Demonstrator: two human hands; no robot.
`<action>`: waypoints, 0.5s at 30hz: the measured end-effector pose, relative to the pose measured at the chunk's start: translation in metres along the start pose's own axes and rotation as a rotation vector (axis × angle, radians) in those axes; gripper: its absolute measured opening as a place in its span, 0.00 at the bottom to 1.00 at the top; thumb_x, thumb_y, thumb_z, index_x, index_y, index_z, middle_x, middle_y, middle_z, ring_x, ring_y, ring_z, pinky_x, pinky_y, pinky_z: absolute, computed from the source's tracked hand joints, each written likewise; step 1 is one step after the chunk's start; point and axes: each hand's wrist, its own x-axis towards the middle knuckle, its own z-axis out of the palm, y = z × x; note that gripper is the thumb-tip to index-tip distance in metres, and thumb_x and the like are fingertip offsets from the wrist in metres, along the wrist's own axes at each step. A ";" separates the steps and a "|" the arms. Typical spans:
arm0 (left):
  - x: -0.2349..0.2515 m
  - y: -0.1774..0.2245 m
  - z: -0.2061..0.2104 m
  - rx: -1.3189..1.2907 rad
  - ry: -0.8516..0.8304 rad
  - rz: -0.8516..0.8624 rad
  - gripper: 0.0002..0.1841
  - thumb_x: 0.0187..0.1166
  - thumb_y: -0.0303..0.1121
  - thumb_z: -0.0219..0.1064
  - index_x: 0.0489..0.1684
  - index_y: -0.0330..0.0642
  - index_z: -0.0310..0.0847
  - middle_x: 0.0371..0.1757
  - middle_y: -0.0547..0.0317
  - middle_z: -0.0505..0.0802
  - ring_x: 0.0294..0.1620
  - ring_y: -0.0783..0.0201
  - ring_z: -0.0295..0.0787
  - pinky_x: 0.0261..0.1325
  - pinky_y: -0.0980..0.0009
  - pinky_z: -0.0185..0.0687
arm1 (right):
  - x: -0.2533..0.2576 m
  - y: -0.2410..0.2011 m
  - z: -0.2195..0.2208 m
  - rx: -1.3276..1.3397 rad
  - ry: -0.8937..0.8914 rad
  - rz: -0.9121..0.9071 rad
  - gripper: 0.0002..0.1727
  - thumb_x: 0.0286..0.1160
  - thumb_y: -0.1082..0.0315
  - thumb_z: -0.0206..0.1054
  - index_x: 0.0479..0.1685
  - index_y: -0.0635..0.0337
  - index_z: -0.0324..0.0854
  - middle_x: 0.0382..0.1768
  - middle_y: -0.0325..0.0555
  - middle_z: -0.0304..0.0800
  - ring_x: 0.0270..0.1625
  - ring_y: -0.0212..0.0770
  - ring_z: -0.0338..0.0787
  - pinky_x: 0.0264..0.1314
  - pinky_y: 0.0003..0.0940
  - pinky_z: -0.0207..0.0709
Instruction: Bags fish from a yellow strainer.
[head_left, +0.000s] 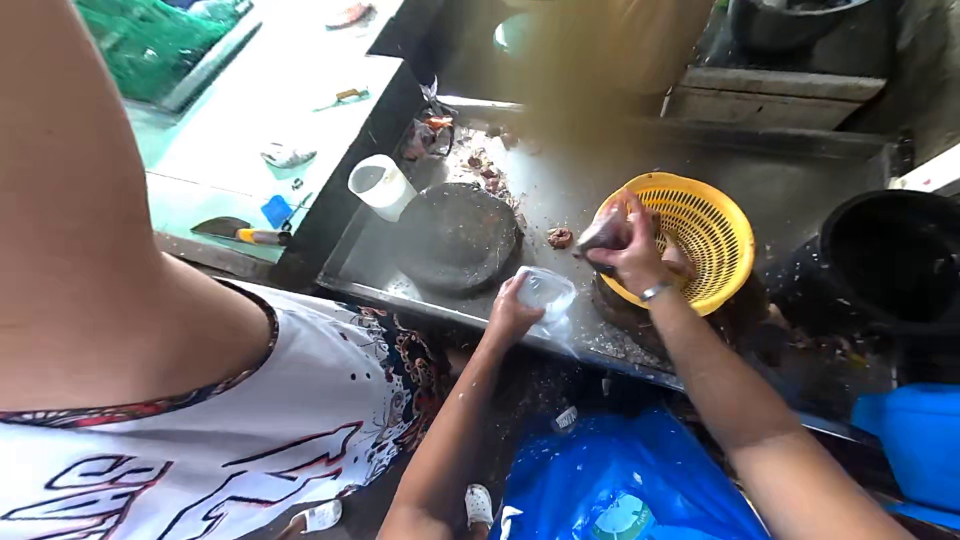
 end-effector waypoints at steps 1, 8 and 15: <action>0.000 0.007 0.003 -0.080 -0.016 -0.026 0.47 0.60 0.28 0.84 0.89 0.51 0.67 0.82 0.46 0.79 0.76 0.46 0.81 0.73 0.41 0.81 | -0.006 0.005 0.026 0.057 0.025 -0.089 0.70 0.40 0.72 0.92 0.93 0.62 0.47 0.80 0.60 0.74 0.76 0.45 0.83 0.78 0.41 0.82; 0.019 0.018 0.011 -0.205 0.110 -0.077 0.50 0.53 0.23 0.82 0.88 0.48 0.68 0.81 0.46 0.80 0.74 0.50 0.83 0.70 0.42 0.84 | -0.044 0.062 0.049 -0.119 -0.431 -0.010 0.46 0.69 0.71 0.76 0.92 0.44 0.60 0.62 0.55 0.87 0.53 0.50 0.93 0.53 0.50 0.91; 0.014 0.029 0.032 -0.159 0.125 -0.072 0.47 0.55 0.21 0.80 0.86 0.47 0.70 0.85 0.49 0.75 0.72 0.52 0.85 0.65 0.47 0.88 | 0.035 0.048 -0.107 -0.968 -0.257 0.435 0.30 0.70 0.67 0.72 0.77 0.46 0.81 0.80 0.69 0.70 0.76 0.70 0.76 0.72 0.70 0.73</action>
